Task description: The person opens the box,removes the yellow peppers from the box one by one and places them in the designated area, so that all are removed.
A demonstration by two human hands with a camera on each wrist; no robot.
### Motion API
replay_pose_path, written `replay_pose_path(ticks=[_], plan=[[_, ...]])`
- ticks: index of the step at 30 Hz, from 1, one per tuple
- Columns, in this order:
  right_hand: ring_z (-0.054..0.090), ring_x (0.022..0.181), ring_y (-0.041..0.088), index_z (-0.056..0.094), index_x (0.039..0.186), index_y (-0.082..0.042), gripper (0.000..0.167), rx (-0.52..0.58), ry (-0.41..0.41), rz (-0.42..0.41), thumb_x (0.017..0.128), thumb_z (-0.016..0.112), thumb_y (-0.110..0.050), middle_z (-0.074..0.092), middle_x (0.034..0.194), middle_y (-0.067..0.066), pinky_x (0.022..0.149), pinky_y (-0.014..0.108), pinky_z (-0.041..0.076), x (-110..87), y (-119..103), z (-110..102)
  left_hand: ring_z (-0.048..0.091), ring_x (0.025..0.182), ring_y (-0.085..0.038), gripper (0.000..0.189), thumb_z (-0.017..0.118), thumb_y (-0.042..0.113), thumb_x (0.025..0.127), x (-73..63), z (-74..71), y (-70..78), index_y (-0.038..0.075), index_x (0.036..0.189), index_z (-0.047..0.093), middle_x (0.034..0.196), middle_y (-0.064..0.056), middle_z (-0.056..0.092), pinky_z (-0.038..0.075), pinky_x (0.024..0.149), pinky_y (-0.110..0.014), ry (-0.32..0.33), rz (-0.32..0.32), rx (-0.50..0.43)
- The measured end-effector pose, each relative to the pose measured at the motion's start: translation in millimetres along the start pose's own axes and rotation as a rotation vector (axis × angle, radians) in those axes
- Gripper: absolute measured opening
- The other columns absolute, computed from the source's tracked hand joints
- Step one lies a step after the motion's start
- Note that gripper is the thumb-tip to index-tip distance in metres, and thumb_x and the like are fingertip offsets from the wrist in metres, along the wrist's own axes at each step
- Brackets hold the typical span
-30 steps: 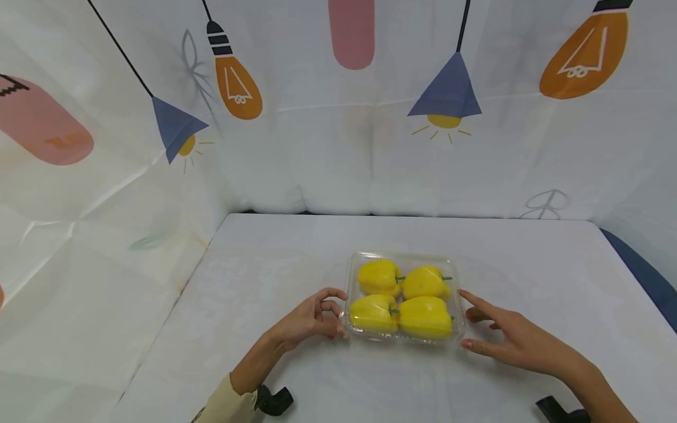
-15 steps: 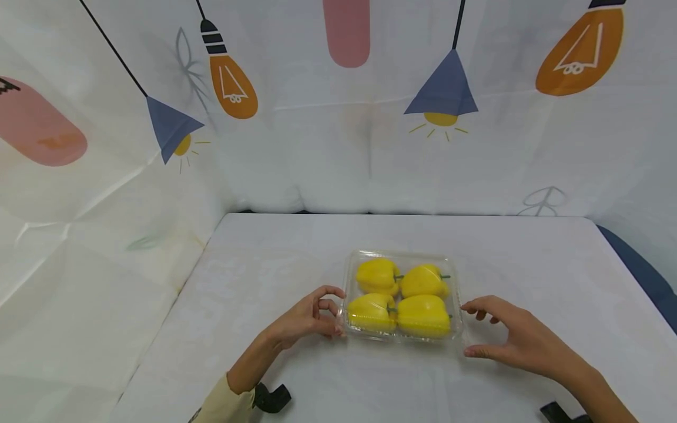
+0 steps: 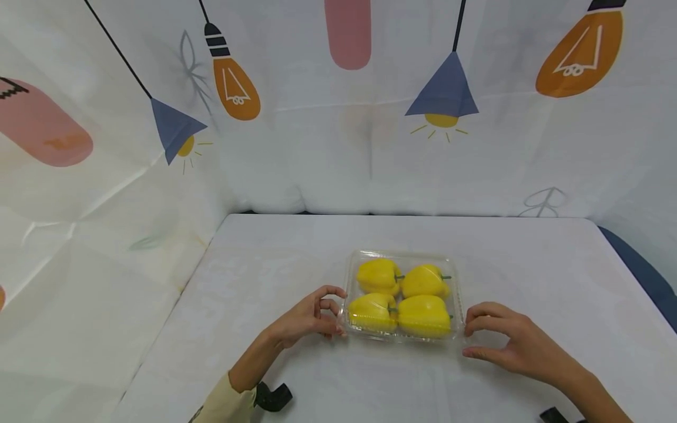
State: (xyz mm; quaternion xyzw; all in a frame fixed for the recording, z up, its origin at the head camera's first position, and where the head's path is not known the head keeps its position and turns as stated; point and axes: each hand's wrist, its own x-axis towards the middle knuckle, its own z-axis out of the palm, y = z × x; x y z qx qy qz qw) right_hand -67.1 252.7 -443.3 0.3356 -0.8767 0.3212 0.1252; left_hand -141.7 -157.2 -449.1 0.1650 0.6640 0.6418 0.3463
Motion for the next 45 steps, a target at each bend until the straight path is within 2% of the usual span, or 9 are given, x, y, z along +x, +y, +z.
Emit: replay_pose_path(ticks=[10, 17, 21, 25, 29, 32, 37, 41, 45], plan=[[0.053, 0.092, -0.003, 0.065, 0.088, -0.039, 0.038, 0.013, -0.018, 0.028, 0.065, 0.086, -0.018, 0.061, 0.1, -0.015, 0.084, 0.005, 0.04, 0.7, -8.2, 0.4, 0.068, 0.081, -0.028, 0.061, 0.07, -0.002, 0.081, 0.8, 0.2, 0.2, 0.006, 0.133, 0.038, 0.093, -0.009, 0.058, 0.055, 0.065, -0.034, 0.001, -0.019, 0.006], [0.05, 0.089, -0.003, 0.066, 0.091, -0.037, 0.041, -0.065, 0.023, -0.119, 0.064, 0.085, -0.012, 0.062, 0.095, -0.02, 0.081, 0.006, 0.04, 2.0, -10.3, 1.7, 0.069, 0.081, -0.026, 0.06, 0.07, -0.002, 0.081, 0.6, 0.2, 0.8, 0.007, 0.132, 0.039, 0.091, -0.007, 0.057, 0.055, 0.065, -0.034, 0.004, -0.029, 0.007], [0.049, 0.088, -0.003, 0.067, 0.091, -0.034, 0.025, -0.105, 0.045, -0.156, 0.074, 0.079, -0.021, 0.062, 0.094, -0.021, 0.081, 0.007, 0.04, 2.1, -10.6, 3.1, 0.069, 0.082, -0.026, 0.06, 0.07, -0.001, 0.081, -0.3, 1.0, 1.0, 0.008, 0.132, 0.038, 0.091, -0.007, 0.057, 0.055, 0.064, -0.033, 0.002, -0.03, 0.01], [0.05, 0.086, -0.002, 0.066, 0.091, -0.032, 0.003, -0.128, 0.091, -0.172, 0.088, 0.065, -0.034, 0.061, 0.093, -0.021, 0.079, 0.008, 0.041, 2.2, -10.0, 5.7, 0.069, 0.082, -0.027, 0.061, 0.069, 0.0, 0.082, -0.5, 1.9, 1.5, 0.008, 0.133, 0.037, 0.092, -0.007, 0.056, 0.055, 0.064, -0.033, -0.003, -0.032, 0.015], [0.051, 0.083, 0.0, 0.065, 0.091, -0.026, 0.02, -0.131, 0.145, -0.179, 0.096, 0.051, -0.04, 0.06, 0.091, -0.019, 0.076, 0.009, 0.041, 2.8, -9.7, 9.1, 0.069, 0.083, -0.027, 0.06, 0.069, 0.0, 0.082, -0.4, 2.6, 2.3, 0.009, 0.133, 0.037, 0.093, -0.008, 0.056, 0.055, 0.064, -0.033, 0.002, -0.034, 0.018], [0.051, 0.081, 0.0, 0.064, 0.091, -0.023, 0.025, -0.117, 0.168, -0.169, 0.096, 0.048, -0.041, 0.059, 0.089, -0.018, 0.074, 0.008, 0.041, 3.0, -9.5, 10.9, 0.069, 0.083, -0.026, 0.06, 0.07, 0.001, 0.082, -0.1, 3.3, 2.8, 0.008, 0.133, 0.037, 0.093, -0.009, 0.057, 0.055, 0.064, -0.032, 0.006, -0.034, 0.023], [0.049, 0.079, -0.001, 0.063, 0.092, -0.022, 0.022, -0.084, 0.18, -0.149, 0.095, 0.051, -0.04, 0.058, 0.089, -0.017, 0.071, 0.008, 0.041, 2.8, -9.2, 12.0, 0.068, 0.081, -0.022, 0.064, 0.071, 0.003, 0.081, 0.3, 4.4, 2.8, 0.005, 0.134, 0.036, 0.094, -0.008, 0.057, 0.055, 0.064, -0.031, 0.008, -0.03, 0.033], [0.049, 0.079, -0.002, 0.063, 0.094, -0.022, 0.011, -0.066, 0.176, -0.134, 0.089, 0.065, -0.031, 0.058, 0.089, -0.016, 0.068, 0.01, 0.041, 2.0, -9.9, 10.2, 0.068, 0.079, -0.02, 0.064, 0.071, 0.002, 0.081, 0.0, 4.6, 2.4, 0.004, 0.135, 0.035, 0.094, -0.01, 0.057, 0.054, 0.062, -0.029, 0.005, -0.022, 0.037], [0.05, 0.079, -0.001, 0.063, 0.094, -0.02, 0.027, -0.017, 0.182, -0.109, 0.075, 0.078, -0.01, 0.059, 0.089, -0.014, 0.07, 0.01, 0.043, 3.5, -11.0, 4.6, 0.068, 0.079, -0.025, 0.064, 0.071, 0.003, 0.082, -0.6, 4.9, 3.2, 0.004, 0.135, 0.035, 0.094, -0.011, 0.058, 0.053, 0.061, -0.029, -0.006, 0.002, 0.053]])
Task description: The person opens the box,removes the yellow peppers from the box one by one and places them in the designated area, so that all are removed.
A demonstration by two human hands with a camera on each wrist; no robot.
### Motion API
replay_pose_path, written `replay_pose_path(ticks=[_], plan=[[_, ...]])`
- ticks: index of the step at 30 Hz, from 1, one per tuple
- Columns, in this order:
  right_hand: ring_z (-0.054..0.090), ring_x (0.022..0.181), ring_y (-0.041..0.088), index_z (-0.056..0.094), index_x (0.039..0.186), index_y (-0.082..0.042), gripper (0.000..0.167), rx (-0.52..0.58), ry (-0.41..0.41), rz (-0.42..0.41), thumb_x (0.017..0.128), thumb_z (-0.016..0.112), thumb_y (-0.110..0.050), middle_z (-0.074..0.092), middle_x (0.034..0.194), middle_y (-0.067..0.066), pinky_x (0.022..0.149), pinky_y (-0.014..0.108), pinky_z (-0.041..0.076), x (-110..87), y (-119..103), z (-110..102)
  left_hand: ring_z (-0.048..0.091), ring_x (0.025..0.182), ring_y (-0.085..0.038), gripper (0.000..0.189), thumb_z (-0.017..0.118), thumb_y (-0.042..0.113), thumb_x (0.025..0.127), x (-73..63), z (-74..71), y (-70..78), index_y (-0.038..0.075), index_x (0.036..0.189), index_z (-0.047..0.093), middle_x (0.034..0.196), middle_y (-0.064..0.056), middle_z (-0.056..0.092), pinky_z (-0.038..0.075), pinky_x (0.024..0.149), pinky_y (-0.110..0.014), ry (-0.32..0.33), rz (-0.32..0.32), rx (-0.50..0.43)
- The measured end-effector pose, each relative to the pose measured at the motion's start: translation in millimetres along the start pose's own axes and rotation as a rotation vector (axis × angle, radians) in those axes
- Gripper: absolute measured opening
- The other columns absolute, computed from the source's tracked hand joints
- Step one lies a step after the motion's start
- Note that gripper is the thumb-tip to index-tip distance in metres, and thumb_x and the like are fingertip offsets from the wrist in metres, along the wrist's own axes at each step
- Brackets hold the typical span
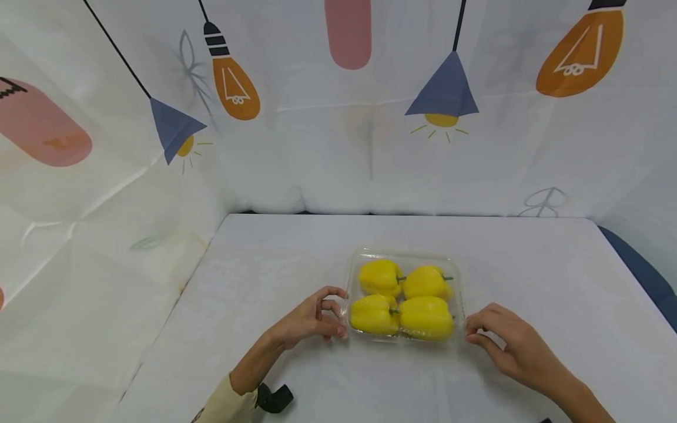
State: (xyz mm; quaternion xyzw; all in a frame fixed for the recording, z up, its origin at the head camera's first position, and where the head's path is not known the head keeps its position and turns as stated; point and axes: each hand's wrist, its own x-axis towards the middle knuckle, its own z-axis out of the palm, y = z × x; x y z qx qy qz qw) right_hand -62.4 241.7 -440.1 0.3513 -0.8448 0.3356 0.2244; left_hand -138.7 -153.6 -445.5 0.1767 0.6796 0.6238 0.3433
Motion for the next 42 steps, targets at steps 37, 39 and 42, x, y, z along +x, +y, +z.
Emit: replay_pose_path(ticks=[37, 39, 42], plan=[[0.045, 0.083, 0.0, 0.063, 0.099, -0.013, 0.037, -0.097, 0.116, 0.161, 0.072, 0.075, 0.007, 0.06, 0.092, -0.007, 0.066, 0.013, 0.035, 70.1, 1.0, -53.9, 0.063, 0.084, -0.038, 0.059, 0.071, 0.008, 0.084, -3.3, 2.9, 9.3, 0.008, 0.133, 0.037, 0.094, -0.014, 0.062, 0.055, 0.071, -0.038, 0.003, -0.008, 0.109], [0.045, 0.082, 0.0, 0.063, 0.1, -0.013, 0.035, -0.106, 0.128, 0.166, 0.073, 0.075, 0.006, 0.06, 0.092, -0.007, 0.066, 0.013, 0.035, 73.1, 2.9, -53.9, 0.063, 0.085, -0.039, 0.06, 0.071, 0.009, 0.084, -3.3, 2.9, 9.1, 0.008, 0.133, 0.037, 0.093, -0.014, 0.062, 0.055, 0.071, -0.039, 0.0, -0.004, 0.111], [0.044, 0.082, 0.0, 0.063, 0.102, -0.013, 0.033, -0.126, 0.14, 0.193, 0.075, 0.074, 0.004, 0.06, 0.093, -0.008, 0.068, 0.013, 0.035, 77.3, 6.9, -52.9, 0.062, 0.086, -0.044, 0.061, 0.07, 0.009, 0.084, -3.4, 2.7, 8.7, 0.007, 0.134, 0.035, 0.093, -0.014, 0.062, 0.056, 0.071, -0.039, -0.009, 0.007, 0.113]])
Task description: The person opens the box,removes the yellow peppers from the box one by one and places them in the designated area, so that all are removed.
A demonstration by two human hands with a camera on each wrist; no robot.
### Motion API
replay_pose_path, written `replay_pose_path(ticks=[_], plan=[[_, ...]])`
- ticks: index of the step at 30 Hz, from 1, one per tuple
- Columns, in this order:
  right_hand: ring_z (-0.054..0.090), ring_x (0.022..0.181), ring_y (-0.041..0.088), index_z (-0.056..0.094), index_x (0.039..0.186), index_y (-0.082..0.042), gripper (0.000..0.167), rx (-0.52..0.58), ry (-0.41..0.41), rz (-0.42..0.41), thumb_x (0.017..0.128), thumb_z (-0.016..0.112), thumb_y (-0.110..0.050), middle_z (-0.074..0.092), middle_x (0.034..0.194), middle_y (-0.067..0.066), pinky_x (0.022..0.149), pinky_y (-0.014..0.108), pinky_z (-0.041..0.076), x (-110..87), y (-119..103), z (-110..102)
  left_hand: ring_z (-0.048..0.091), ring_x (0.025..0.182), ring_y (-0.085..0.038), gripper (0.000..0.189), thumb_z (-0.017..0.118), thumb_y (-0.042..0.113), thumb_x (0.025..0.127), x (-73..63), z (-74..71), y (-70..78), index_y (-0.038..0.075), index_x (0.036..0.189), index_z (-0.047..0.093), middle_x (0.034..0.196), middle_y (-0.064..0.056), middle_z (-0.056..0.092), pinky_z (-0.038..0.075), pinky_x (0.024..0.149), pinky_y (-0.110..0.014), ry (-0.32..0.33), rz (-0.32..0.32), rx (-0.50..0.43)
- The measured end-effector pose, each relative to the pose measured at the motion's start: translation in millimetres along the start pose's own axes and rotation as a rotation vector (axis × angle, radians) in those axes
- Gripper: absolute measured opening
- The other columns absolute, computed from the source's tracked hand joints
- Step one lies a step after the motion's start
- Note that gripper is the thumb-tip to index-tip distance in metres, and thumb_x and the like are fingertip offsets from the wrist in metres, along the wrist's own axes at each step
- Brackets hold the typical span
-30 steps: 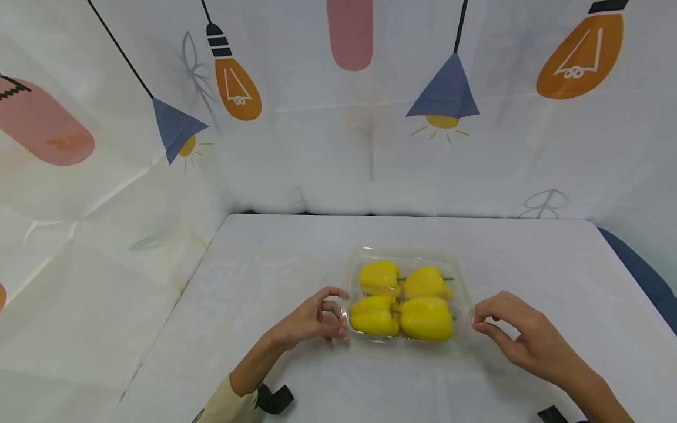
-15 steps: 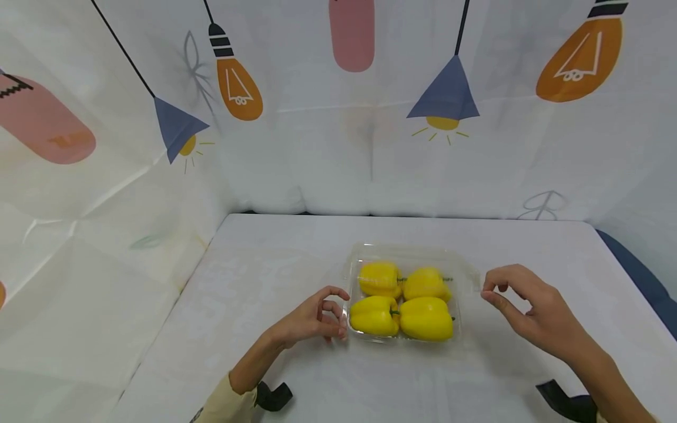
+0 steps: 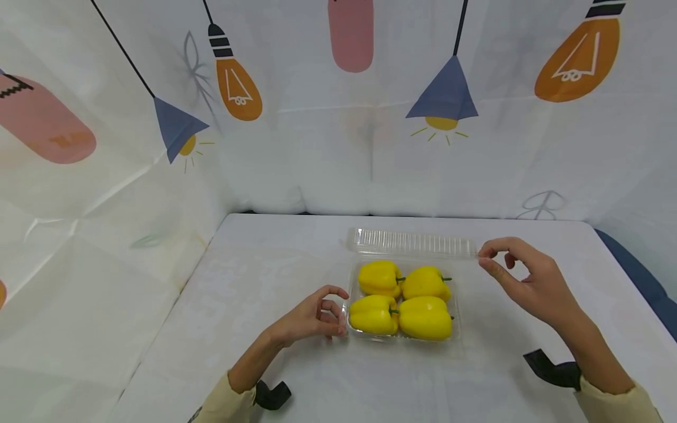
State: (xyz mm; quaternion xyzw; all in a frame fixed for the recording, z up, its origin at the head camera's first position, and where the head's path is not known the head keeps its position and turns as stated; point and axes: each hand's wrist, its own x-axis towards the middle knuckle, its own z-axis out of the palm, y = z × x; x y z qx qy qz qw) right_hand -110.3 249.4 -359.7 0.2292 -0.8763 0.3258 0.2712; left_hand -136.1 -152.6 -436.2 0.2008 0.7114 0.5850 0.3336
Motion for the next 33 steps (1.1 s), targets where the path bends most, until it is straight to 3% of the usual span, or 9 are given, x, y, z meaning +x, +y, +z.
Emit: replay_pose_path(ticks=[6, 12, 18, 23, 29, 33], plan=[[0.046, 0.094, -0.002, 0.058, 0.117, -0.01, 0.041, -0.005, -0.004, 0.107, 0.08, 0.072, -0.001, 0.06, 0.104, -0.005, 0.075, 0.01, 0.036, 8.6, 6.4, 5.6, 0.06, 0.088, -0.046, 0.061, 0.07, 0.008, 0.085, 0.0, -1.1, 0.4, 0.006, 0.134, 0.034, 0.094, -0.016, 0.062, 0.055, 0.07, -0.037, -0.01, 0.007, -0.01], [0.048, 0.105, -0.004, 0.041, 0.138, -0.014, 0.068, 0.083, -0.045, 0.096, 0.08, 0.07, 0.006, 0.058, 0.113, 0.003, 0.083, 0.007, 0.038, 12.8, 16.4, 12.2, 0.061, 0.087, -0.045, 0.061, 0.069, 0.007, 0.085, 0.3, -1.7, 0.1, 0.005, 0.135, 0.034, 0.094, -0.017, 0.062, 0.055, 0.069, -0.035, -0.013, 0.007, -0.021], [0.049, 0.113, 0.0, 0.024, 0.147, -0.015, 0.09, 0.162, -0.057, 0.073, 0.075, 0.071, 0.012, 0.054, 0.126, 0.008, 0.084, 0.007, 0.041, 13.0, 30.2, 23.1, 0.06, 0.088, -0.047, 0.061, 0.069, 0.007, 0.085, 1.1, -1.5, -1.4, 0.005, 0.134, 0.034, 0.095, -0.016, 0.063, 0.055, 0.069, -0.034, -0.017, 0.003, -0.024], [0.049, 0.117, 0.001, 0.016, 0.15, -0.023, 0.092, 0.178, -0.098, 0.138, 0.08, 0.07, 0.004, 0.048, 0.137, 0.006, 0.087, 0.006, 0.04, 7.8, 40.9, 35.7, 0.061, 0.088, -0.045, 0.061, 0.069, 0.008, 0.085, 1.3, -1.5, -2.3, 0.006, 0.134, 0.034, 0.095, -0.015, 0.063, 0.055, 0.069, -0.035, -0.014, -0.008, -0.022], [0.049, 0.12, 0.002, 0.014, 0.151, -0.025, 0.091, 0.207, -0.14, 0.177, 0.083, 0.069, 0.0, 0.042, 0.143, 0.008, 0.089, 0.006, 0.039, 1.5, 50.5, 46.5, 0.061, 0.087, -0.043, 0.061, 0.07, 0.008, 0.085, 1.3, -1.4, -3.0, 0.006, 0.134, 0.035, 0.095, -0.015, 0.063, 0.055, 0.07, -0.037, -0.01, -0.013, -0.019], [0.05, 0.122, 0.014, 0.016, 0.15, -0.028, 0.086, 0.197, -0.177, 0.197, 0.086, 0.068, -0.005, 0.037, 0.147, 0.005, 0.088, 0.006, 0.039, -2.3, 56.4, 52.8, 0.062, 0.086, -0.041, 0.062, 0.07, 0.009, 0.085, 1.1, -1.4, -3.3, 0.006, 0.135, 0.034, 0.094, -0.013, 0.064, 0.055, 0.07, -0.038, -0.013, -0.003, -0.02]])
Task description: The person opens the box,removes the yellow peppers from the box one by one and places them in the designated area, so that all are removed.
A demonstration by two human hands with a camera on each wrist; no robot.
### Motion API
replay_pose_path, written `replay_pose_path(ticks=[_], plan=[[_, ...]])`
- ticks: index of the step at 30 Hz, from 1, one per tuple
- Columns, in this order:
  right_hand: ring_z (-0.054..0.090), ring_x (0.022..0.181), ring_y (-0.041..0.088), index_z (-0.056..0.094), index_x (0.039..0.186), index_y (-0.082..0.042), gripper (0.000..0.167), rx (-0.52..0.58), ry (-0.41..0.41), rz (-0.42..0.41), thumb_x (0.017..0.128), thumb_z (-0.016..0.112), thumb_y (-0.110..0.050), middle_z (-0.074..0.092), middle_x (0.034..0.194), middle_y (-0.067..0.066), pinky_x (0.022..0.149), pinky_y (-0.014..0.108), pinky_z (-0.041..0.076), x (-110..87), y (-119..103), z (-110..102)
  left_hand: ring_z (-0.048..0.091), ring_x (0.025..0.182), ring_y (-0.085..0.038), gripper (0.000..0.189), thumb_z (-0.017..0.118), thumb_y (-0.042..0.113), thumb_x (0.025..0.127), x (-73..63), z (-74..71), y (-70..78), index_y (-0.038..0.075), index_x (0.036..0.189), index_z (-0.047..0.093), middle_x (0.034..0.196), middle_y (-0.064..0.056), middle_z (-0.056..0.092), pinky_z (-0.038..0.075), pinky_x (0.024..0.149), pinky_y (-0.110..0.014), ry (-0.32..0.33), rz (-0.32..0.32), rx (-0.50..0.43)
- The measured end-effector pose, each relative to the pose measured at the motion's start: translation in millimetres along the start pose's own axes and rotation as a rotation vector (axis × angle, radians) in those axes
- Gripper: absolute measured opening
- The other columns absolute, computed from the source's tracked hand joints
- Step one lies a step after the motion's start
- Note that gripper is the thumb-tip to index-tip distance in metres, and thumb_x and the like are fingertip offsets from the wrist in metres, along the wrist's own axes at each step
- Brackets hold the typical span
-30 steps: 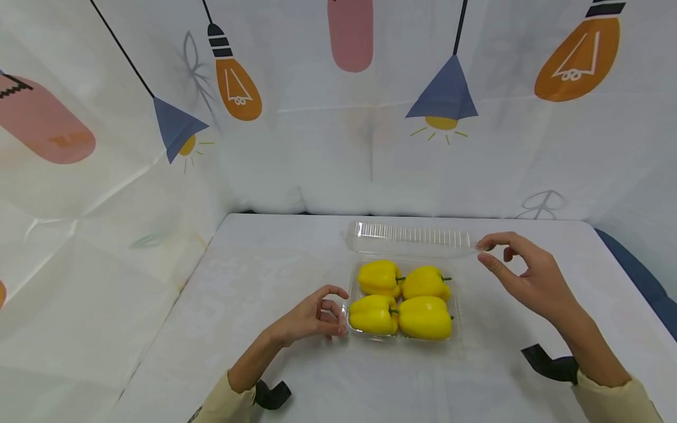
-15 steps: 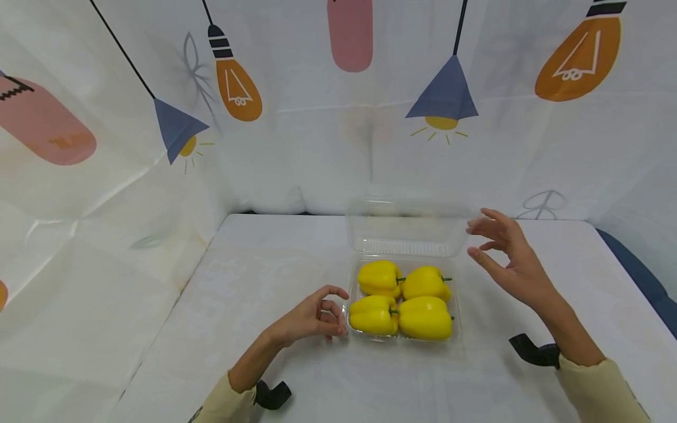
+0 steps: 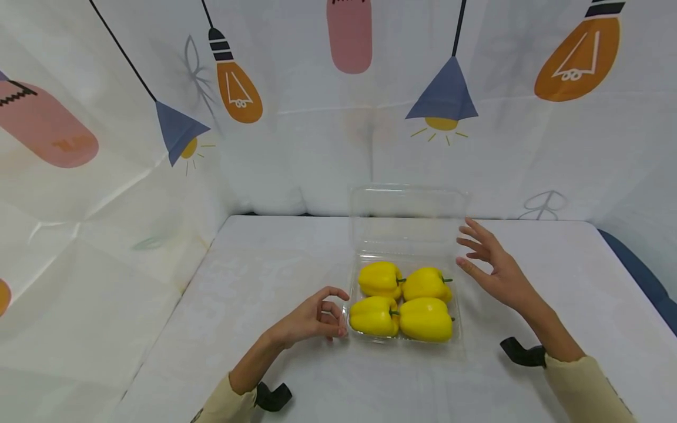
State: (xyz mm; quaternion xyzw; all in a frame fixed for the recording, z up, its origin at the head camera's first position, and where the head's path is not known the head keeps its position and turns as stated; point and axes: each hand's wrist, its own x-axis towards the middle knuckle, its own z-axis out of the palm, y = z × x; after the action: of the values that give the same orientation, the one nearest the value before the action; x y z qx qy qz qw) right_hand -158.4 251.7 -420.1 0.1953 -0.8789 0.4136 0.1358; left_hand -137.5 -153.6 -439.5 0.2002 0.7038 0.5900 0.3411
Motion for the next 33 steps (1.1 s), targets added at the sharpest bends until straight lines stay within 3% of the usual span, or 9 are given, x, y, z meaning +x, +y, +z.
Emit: replay_pose_path(ticks=[3, 7, 11, 14, 16, 22, 33], plan=[[0.05, 0.12, 0.023, 0.019, 0.15, -0.03, 0.08, -0.015, -0.024, 0.014, 0.088, 0.066, -0.01, 0.031, 0.151, 0.001, 0.087, 0.005, 0.039, -1.0, 5.4, 4.7, 0.062, 0.086, -0.043, 0.062, 0.07, 0.01, 0.085, -0.4, 0.0, -0.2, 0.006, 0.135, 0.034, 0.094, -0.012, 0.064, 0.055, 0.071, -0.04, -0.003, 0.011, 0.002], [0.05, 0.122, 0.026, 0.021, 0.149, -0.029, 0.076, -0.017, -0.057, 0.027, 0.089, 0.065, -0.014, 0.027, 0.152, 0.002, 0.088, 0.006, 0.039, -2.0, 9.5, 9.8, 0.061, 0.086, -0.044, 0.062, 0.069, 0.01, 0.085, -1.0, 0.3, -0.1, 0.005, 0.135, 0.033, 0.094, -0.012, 0.064, 0.055, 0.071, -0.041, -0.006, 0.019, 0.006], [0.048, 0.124, 0.031, 0.02, 0.149, -0.028, 0.074, -0.033, -0.099, 0.059, 0.091, 0.064, -0.018, 0.024, 0.153, 0.007, 0.091, 0.025, 0.048, -2.4, 12.1, 14.1, 0.063, 0.085, -0.04, 0.062, 0.069, 0.009, 0.085, -1.3, 0.5, -0.6, 0.005, 0.135, 0.033, 0.094, -0.012, 0.065, 0.055, 0.071, -0.04, -0.002, 0.015, 0.008], [0.045, 0.125, 0.036, 0.02, 0.15, -0.024, 0.072, -0.03, -0.126, 0.076, 0.092, 0.062, -0.019, 0.023, 0.153, 0.012, 0.09, 0.044, 0.046, -2.8, 13.6, 16.6, 0.064, 0.086, -0.038, 0.062, 0.069, 0.009, 0.085, -1.4, 0.7, -0.6, 0.007, 0.136, 0.034, 0.094, -0.011, 0.065, 0.055, 0.071, -0.04, 0.002, 0.006, 0.012], [0.044, 0.126, 0.038, 0.021, 0.15, -0.02, 0.07, -0.017, -0.143, 0.082, 0.093, 0.061, -0.02, 0.022, 0.153, 0.014, 0.09, 0.048, 0.044, -2.7, 14.3, 17.7, 0.064, 0.085, -0.036, 0.062, 0.07, 0.01, 0.085, -1.4, 0.8, -0.7, 0.007, 0.136, 0.034, 0.095, -0.011, 0.065, 0.055, 0.071, -0.039, 0.003, 0.002, 0.013], [0.042, 0.127, 0.04, 0.024, 0.149, -0.01, 0.067, 0.021, -0.207, 0.116, 0.094, 0.059, -0.025, 0.016, 0.154, 0.018, 0.09, 0.047, 0.045, -2.3, 16.9, 19.7, 0.065, 0.082, -0.033, 0.061, 0.069, 0.008, 0.085, -0.8, 0.8, -2.1, 0.005, 0.135, 0.034, 0.094, -0.014, 0.064, 0.056, 0.069, -0.037, 0.004, 0.016, 0.015], [0.043, 0.127, 0.04, 0.016, 0.15, -0.008, 0.074, 0.102, -0.294, 0.223, 0.094, 0.056, -0.034, 0.015, 0.155, 0.018, 0.094, 0.049, 0.042, -1.8, 20.7, 22.8, 0.063, 0.085, -0.038, 0.061, 0.069, 0.008, 0.085, -0.8, 1.0, -1.5, 0.007, 0.135, 0.035, 0.094, -0.012, 0.064, 0.055, 0.069, -0.035, 0.005, -0.001, 0.002]])
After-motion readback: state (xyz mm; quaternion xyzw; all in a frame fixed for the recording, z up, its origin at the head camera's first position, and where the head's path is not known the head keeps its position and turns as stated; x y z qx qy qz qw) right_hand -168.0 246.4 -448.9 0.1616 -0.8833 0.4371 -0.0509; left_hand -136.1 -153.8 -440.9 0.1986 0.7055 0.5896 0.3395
